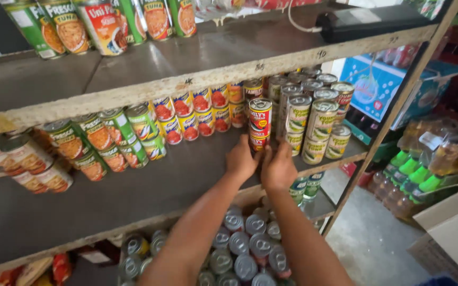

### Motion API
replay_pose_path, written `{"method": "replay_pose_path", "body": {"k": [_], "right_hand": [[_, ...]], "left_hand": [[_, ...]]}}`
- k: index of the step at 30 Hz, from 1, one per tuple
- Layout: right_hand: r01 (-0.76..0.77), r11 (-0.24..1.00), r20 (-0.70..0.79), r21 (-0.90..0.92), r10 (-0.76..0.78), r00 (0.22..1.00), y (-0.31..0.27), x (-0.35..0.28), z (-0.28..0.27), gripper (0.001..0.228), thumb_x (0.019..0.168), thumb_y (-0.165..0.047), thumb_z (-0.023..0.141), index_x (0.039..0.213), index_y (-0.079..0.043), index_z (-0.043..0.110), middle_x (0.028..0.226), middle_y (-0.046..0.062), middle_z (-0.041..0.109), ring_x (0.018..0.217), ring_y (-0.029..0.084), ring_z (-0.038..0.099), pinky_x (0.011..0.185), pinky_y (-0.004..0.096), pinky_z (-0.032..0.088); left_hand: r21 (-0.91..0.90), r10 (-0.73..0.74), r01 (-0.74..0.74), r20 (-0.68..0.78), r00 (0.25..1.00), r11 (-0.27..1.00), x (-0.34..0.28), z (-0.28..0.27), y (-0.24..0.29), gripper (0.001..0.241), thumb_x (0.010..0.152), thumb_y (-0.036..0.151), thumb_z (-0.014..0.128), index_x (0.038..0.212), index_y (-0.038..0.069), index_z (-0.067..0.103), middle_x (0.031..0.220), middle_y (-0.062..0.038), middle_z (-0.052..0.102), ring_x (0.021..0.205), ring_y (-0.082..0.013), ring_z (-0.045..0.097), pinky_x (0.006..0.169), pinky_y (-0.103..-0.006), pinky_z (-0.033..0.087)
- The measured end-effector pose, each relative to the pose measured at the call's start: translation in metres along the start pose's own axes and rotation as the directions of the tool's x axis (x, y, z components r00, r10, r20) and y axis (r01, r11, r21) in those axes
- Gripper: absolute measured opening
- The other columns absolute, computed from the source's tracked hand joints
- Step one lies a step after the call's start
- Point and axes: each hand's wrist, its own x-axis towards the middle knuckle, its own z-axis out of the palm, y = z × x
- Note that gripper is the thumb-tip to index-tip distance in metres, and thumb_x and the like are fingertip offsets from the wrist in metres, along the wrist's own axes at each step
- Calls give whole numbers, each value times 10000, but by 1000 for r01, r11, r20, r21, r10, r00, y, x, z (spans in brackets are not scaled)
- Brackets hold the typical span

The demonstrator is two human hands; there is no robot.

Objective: Organizing and stocking canned goods from a box onto grocery store shelves.

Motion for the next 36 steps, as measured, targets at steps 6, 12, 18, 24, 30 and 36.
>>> {"method": "replay_pose_path", "body": {"k": [6,12,18,24,30,36], "right_hand": [[24,999,28,-32,-23,999,7,-1,6,430,1017,-323,584,1378,-97,529,1286,183,653,1000,434,673,753,539,533],[3,997,96,-82,5,995,13,0,10,376,1063,-291,556,1353,-54,522,1299,235,645,1005,495,653,769,593,502],[-164,970,207,-177,200,958,11,-7,1,399,1134,-399,579,1334,-56,544,1211,255,676,1047,488,640,871,568,491],[-90,811,319,579,-123,940,7,-33,17,539,1047,-352,695,1445,-31,524,1261,150,624,1136,222,608,1011,376,503],[-31,700,388,713,-357,850,-101,-69,-11,731,899,-262,856,1473,-14,477,1322,132,670,1243,234,644,1088,364,494],[97,718,356,689,-452,818,-135,-65,-43,638,892,-179,917,1390,-13,554,1255,111,720,1173,221,684,1063,370,542]], "left_hand": [[-61,36,-33,53,998,998,-45,-48,-18,628,786,402,836,1212,90,496,1087,-136,743,987,-355,729,816,-515,552],[-71,17,-10,97,995,997,-83,-101,-31,653,768,432,842,1201,85,498,1096,-118,746,1005,-320,738,829,-475,563],[-172,-32,48,91,995,984,-107,-130,-46,684,732,453,854,1207,93,519,1088,-117,754,974,-306,754,829,-441,587],[-136,72,-76,-35,997,988,-108,-137,-53,889,653,405,935,1341,60,490,1137,-201,695,1003,-413,685,838,-499,536],[-273,-81,75,-10,997,959,-110,-132,-46,641,714,255,879,1254,108,568,1163,-174,721,1098,-394,694,901,-471,550],[-244,2,-40,-155,988,969,-129,-175,-37,701,712,207,865,1319,111,530,1199,-165,700,1136,-382,679,925,-456,545]]}}
